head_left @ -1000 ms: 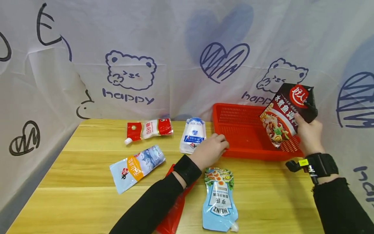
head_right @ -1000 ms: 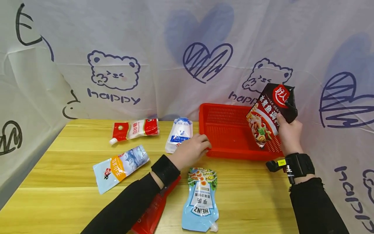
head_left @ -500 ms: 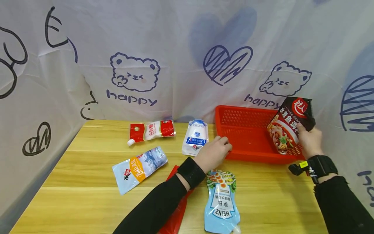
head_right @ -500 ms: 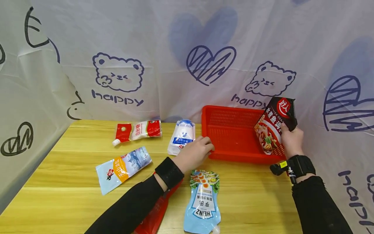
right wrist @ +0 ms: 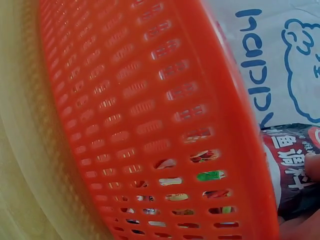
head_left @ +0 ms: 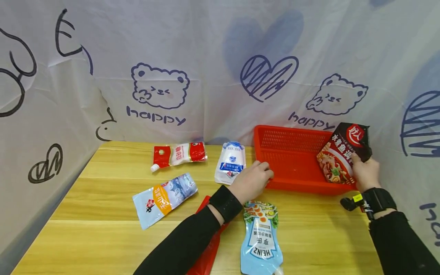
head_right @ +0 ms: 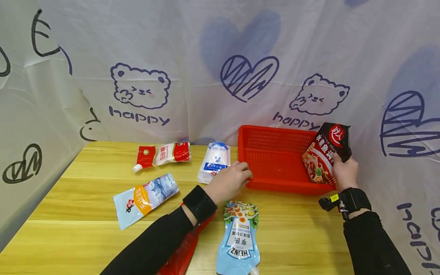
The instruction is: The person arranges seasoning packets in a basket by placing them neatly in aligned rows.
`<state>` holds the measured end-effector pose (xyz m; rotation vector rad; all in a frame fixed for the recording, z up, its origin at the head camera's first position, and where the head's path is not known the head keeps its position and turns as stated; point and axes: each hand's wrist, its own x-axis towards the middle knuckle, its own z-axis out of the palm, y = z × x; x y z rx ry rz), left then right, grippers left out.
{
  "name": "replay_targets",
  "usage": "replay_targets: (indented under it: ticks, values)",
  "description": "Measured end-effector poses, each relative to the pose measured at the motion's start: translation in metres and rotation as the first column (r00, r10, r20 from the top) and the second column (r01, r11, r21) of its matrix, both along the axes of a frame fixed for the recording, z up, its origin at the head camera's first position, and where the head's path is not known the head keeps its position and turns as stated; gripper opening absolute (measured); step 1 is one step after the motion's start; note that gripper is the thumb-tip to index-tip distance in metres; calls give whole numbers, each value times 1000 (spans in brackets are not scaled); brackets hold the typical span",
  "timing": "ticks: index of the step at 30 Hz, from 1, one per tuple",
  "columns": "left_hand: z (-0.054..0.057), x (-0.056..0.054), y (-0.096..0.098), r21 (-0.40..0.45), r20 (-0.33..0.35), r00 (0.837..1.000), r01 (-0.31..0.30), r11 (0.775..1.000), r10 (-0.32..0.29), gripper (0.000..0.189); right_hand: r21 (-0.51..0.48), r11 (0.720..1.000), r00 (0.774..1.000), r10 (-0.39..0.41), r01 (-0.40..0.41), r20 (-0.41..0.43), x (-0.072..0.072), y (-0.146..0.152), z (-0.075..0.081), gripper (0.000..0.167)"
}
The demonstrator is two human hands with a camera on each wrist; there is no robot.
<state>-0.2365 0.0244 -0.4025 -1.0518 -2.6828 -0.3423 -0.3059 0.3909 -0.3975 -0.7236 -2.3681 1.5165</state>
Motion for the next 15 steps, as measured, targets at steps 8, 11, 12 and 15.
replay_targets:
  ticks: [8,11,12,15]
  values:
    - [1,1,1,10,12,1000,0,1000,0,16,18,999,999,-47,47,11,5,5,2,62]
    - [1,1,1,16,21,1000,1,1000,-1,16,32,997,997,-72,72,0,8,7,5,61]
    - [1,1,1,18,22,1000,1,1000,-1,16,31,997,997,-75,76,-4,9,8,5,61]
    - [0,0,1,25,16,1000,3,1000,-4,15,32,996,996,-88,89,-15,11,11,6,61]
